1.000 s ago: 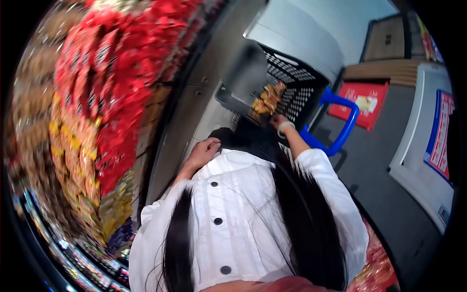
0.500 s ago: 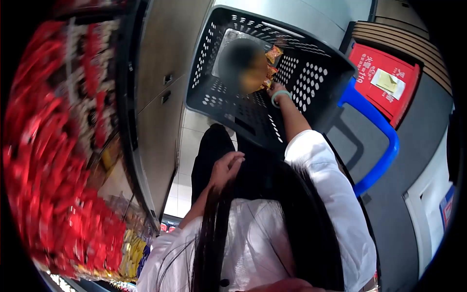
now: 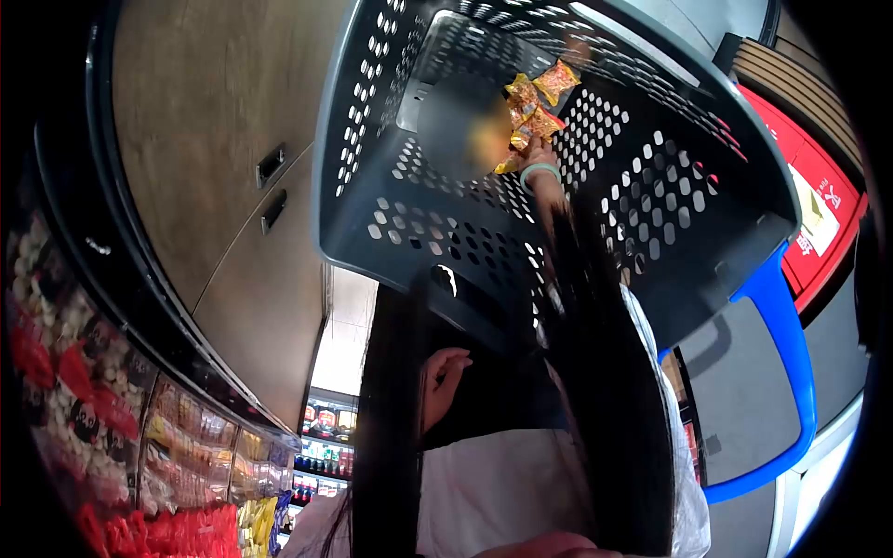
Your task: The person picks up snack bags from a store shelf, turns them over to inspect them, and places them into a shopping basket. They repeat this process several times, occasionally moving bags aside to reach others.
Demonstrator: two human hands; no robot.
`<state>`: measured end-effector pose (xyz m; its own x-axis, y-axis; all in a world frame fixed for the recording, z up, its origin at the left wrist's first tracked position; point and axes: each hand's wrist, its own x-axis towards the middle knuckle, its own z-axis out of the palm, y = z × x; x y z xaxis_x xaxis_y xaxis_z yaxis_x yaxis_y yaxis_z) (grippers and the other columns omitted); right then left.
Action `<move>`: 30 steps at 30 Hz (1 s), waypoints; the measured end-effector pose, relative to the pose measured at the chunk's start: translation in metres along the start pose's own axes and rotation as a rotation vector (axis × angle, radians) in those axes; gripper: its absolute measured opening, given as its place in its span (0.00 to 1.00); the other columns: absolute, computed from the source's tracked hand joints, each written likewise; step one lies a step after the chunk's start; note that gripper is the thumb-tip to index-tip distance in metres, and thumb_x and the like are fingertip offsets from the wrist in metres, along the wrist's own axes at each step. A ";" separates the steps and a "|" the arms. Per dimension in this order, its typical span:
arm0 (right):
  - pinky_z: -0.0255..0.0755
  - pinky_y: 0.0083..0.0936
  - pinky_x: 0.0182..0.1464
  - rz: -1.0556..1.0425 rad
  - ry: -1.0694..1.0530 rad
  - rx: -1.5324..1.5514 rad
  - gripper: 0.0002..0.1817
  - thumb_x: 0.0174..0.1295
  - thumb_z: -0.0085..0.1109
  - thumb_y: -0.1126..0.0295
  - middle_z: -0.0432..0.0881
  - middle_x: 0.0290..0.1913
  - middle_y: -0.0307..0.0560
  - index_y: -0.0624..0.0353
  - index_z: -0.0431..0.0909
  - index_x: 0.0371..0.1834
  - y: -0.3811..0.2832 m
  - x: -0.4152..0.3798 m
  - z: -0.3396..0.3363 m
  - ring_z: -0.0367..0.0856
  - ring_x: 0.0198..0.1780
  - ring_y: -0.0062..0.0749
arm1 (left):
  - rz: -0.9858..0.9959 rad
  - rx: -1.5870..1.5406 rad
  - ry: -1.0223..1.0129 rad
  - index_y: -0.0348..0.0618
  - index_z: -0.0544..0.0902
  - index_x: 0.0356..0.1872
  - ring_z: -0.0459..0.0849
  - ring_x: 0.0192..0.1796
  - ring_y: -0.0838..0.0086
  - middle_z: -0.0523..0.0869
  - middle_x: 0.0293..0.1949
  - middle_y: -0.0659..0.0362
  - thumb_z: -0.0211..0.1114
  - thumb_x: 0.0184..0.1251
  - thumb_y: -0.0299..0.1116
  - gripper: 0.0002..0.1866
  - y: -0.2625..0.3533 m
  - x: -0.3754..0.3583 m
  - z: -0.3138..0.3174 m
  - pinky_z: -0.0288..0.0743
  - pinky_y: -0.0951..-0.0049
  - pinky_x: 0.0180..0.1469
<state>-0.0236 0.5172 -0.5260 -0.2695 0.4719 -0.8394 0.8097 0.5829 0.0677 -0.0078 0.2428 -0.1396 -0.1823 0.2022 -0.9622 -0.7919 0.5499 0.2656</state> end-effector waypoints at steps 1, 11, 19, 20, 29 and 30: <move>0.69 0.40 0.64 0.030 0.026 0.000 0.35 0.60 0.62 0.63 0.67 0.68 0.53 0.50 0.60 0.71 -0.004 -0.001 0.002 0.69 0.67 0.51 | 0.007 -0.039 0.010 0.34 0.79 0.51 0.84 0.48 0.75 0.85 0.44 0.56 0.56 0.75 0.27 0.10 -0.006 0.001 0.000 0.75 0.77 0.53; 0.67 0.35 0.68 0.030 -0.085 0.061 0.36 0.58 0.61 0.45 0.72 0.67 0.56 0.53 0.70 0.67 -0.002 -0.017 -0.021 0.71 0.67 0.46 | 0.067 -0.148 0.011 0.33 0.78 0.51 0.83 0.49 0.74 0.85 0.44 0.56 0.54 0.75 0.24 0.10 -0.021 -0.002 -0.002 0.75 0.76 0.55; 0.74 0.23 0.46 -0.221 -0.203 1.112 0.14 0.57 0.57 0.74 0.83 0.41 0.40 0.62 0.78 0.47 -0.011 -0.117 -0.103 0.80 0.41 0.27 | 0.332 -0.138 0.025 0.34 0.79 0.51 0.83 0.46 0.77 0.87 0.42 0.56 0.56 0.75 0.27 0.11 0.025 -0.051 -0.003 0.75 0.76 0.53; 0.73 0.23 0.49 -0.264 -0.277 1.186 0.16 0.56 0.58 0.73 0.83 0.43 0.40 0.61 0.78 0.49 -0.009 -0.123 -0.114 0.80 0.43 0.27 | 0.362 -0.148 0.040 0.34 0.79 0.51 0.83 0.46 0.77 0.87 0.42 0.56 0.56 0.74 0.27 0.11 0.019 -0.053 -0.004 0.76 0.76 0.53; 0.75 0.27 0.57 -0.682 -0.718 1.385 0.23 0.56 0.48 0.79 0.82 0.52 0.47 0.66 0.73 0.58 -0.059 -0.325 -0.250 0.82 0.52 0.32 | 0.673 -0.232 0.064 0.37 0.80 0.51 0.84 0.45 0.78 0.87 0.41 0.57 0.58 0.73 0.31 0.11 0.065 -0.124 -0.048 0.76 0.78 0.49; 0.75 0.27 0.58 -0.739 -0.731 1.302 0.24 0.57 0.48 0.79 0.82 0.53 0.48 0.66 0.72 0.60 -0.061 -0.345 -0.258 0.82 0.53 0.32 | 0.710 -0.258 0.065 0.37 0.80 0.51 0.84 0.45 0.78 0.87 0.41 0.58 0.59 0.73 0.31 0.11 0.069 -0.132 -0.052 0.76 0.78 0.49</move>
<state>-0.1139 0.4895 -0.1017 -0.7862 -0.2431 -0.5682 0.5928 -0.5565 -0.5822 -0.0683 0.2117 0.0030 -0.7271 0.3844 -0.5689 -0.5812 0.0964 0.8080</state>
